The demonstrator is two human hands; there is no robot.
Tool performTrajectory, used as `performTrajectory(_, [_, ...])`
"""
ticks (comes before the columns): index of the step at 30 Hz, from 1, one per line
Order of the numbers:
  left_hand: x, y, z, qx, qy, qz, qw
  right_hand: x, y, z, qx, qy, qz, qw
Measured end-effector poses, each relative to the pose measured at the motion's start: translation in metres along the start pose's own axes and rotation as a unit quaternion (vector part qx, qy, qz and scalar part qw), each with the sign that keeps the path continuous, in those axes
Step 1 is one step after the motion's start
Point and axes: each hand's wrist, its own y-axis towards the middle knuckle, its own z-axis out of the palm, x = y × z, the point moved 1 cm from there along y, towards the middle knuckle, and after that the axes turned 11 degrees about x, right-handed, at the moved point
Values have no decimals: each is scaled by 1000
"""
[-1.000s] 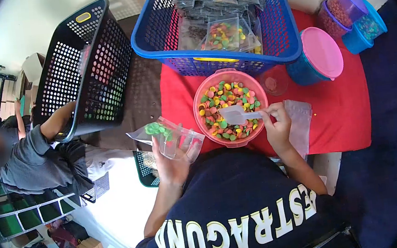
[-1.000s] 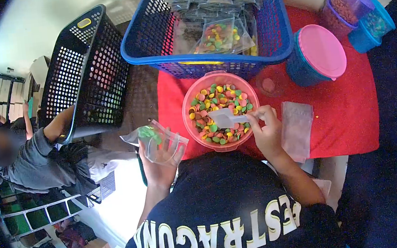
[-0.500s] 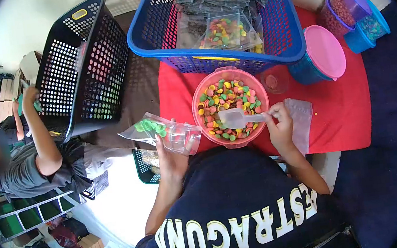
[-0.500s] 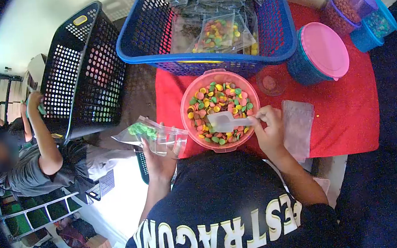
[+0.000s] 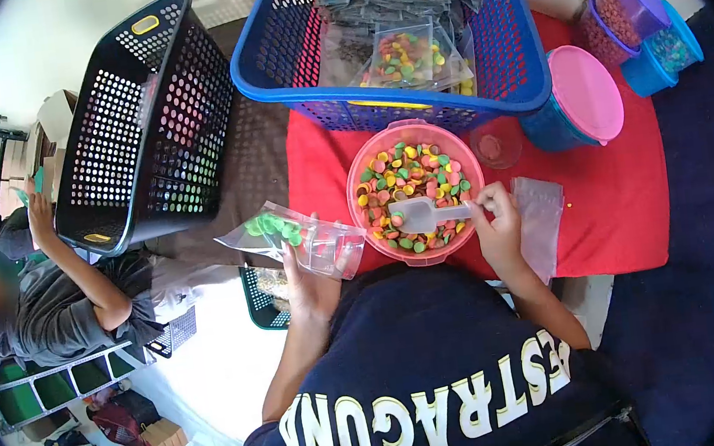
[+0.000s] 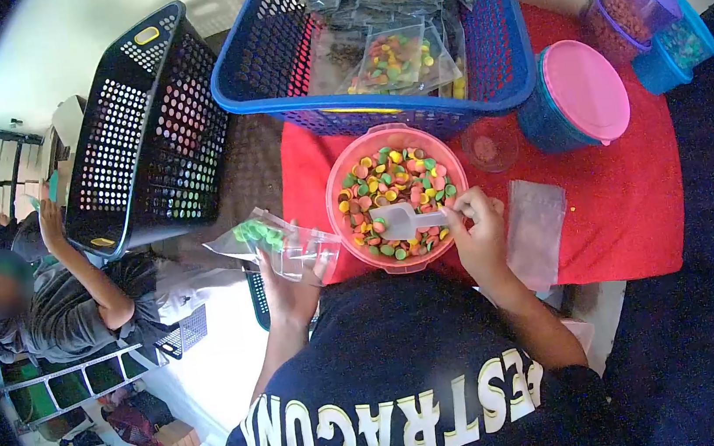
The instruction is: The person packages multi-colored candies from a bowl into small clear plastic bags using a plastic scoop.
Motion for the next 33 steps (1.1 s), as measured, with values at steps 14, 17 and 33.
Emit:
performTrajectory(14, [4,2,-6,-18,-5,-6,1000,-17,8,-12,-43,264,88,960])
performTrajectory(17, [3,2,-6,-13,2,-6,1000,-24,10,-15,-56,272,84,957])
performTrajectory(33, [5,4,-5,-16,-26,-13,999,9,2,3,-10,-145,-195,970])
